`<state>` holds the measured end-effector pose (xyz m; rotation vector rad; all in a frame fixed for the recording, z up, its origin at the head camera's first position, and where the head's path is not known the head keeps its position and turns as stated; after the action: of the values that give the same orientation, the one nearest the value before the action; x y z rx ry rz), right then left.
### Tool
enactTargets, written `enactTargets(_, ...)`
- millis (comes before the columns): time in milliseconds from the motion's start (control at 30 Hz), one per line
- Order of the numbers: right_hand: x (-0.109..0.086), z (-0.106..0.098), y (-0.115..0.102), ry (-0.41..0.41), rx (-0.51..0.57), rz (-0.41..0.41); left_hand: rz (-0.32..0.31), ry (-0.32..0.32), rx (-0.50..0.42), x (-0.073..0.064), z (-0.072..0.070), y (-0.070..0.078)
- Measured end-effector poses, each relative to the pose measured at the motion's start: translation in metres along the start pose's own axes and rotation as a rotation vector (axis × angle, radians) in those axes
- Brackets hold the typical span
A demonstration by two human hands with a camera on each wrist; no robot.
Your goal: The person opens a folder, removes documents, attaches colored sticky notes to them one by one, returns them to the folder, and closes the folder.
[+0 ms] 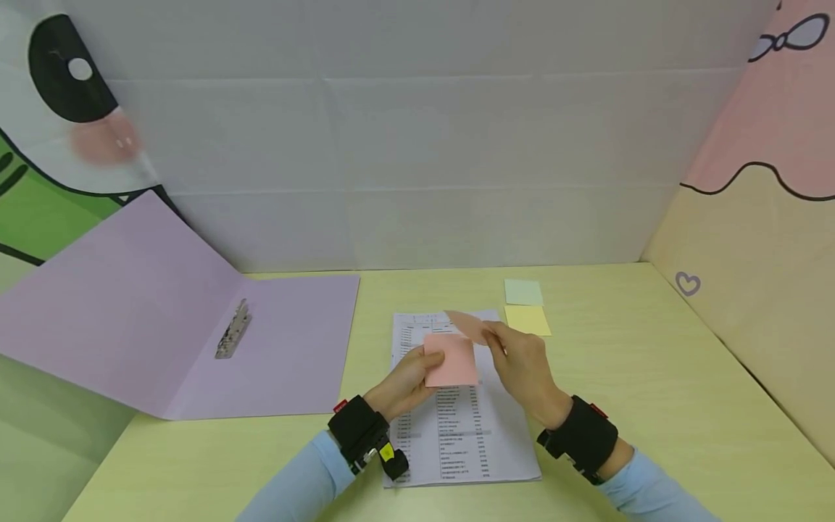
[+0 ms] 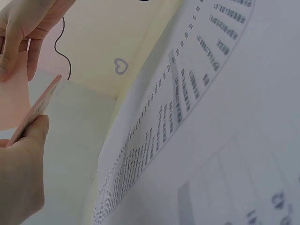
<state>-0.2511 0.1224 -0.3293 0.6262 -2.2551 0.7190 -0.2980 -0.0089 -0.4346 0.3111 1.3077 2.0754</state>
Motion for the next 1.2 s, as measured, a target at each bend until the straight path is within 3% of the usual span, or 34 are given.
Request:
enactTargets(133,0.000,-0.001,0.003,0.006,-0.013,-0.002,-0.002,0.020,0.053,0.008,-0.007,0.007)
enactTargets(267,-0.001,-0.002,0.006,0.001,-0.017,0.003,0.010,0.129,0.150,0.025,-0.026,0.032)
enactTargets(400,-0.001,0.000,0.009,-0.030,-0.019,0.027,0.001,0.308,0.234,0.048,-0.063,0.063)
enactTargets(433,-0.002,0.001,0.010,-0.043,-0.018,0.034,-0.006,0.368,0.246,0.055,-0.077,0.068)
enactTargets(500,-0.005,0.003,0.013,-0.073,-0.018,0.052,0.006,0.425,0.225,0.065,-0.100,0.075)
enactTargets(600,-0.011,0.006,0.018,-0.109,-0.023,0.083,0.032,0.501,0.189,0.113,-0.175,0.061)
enactTargets(700,-0.016,0.007,0.023,-0.128,-0.033,0.110,0.107,0.482,0.172,0.173,-0.251,0.039)
enactTargets(733,-0.018,0.008,0.024,-0.134,-0.032,0.119,0.106,0.506,0.183,0.192,-0.275,0.029)
enactTargets(767,-0.019,0.009,0.025,-0.140,-0.028,0.127,0.119,0.501,0.196,0.197,-0.281,0.027)
enactTargets(800,-0.020,0.009,0.025,-0.146,-0.022,0.130,0.142,0.471,0.202,0.196,-0.281,0.027)
enactTargets(833,-0.021,0.010,0.026,-0.154,-0.017,0.138,0.142,0.468,0.209,0.188,-0.269,0.032)
enactTargets(900,-0.022,0.011,0.026,-0.164,-0.010,0.145,0.112,0.482,0.247,0.160,-0.233,0.046)
enactTargets(967,-0.022,0.013,0.027,-0.173,-0.005,0.154,0.082,0.484,0.344,0.124,-0.190,0.065)
enactTargets(1033,-0.022,0.014,0.027,-0.182,-0.006,0.163,0.010,0.510,0.381,0.097,-0.156,0.078)
enactTargets(1100,-0.021,0.015,0.028,-0.187,-0.008,0.167,-0.023,0.511,0.447,0.087,-0.144,0.084)
enactTargets(1167,-0.019,0.016,0.029,-0.193,-0.006,0.171,-0.036,0.496,0.455,0.090,-0.144,0.085)
enactTargets(1200,-0.017,0.016,0.029,-0.195,-0.005,0.172,-0.026,0.481,0.425,0.102,-0.159,0.081)
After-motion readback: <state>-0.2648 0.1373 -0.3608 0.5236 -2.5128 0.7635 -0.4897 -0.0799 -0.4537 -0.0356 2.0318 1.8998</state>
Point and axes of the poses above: each hand's wrist, its own x-axis towards the middle knuckle, its own z-axis out of the palm, y = z × x, the point moved 8 cm from there along x, towards the middle knuckle, and after that the axes turned 6 degrees about -y, right-handed, at the moved point
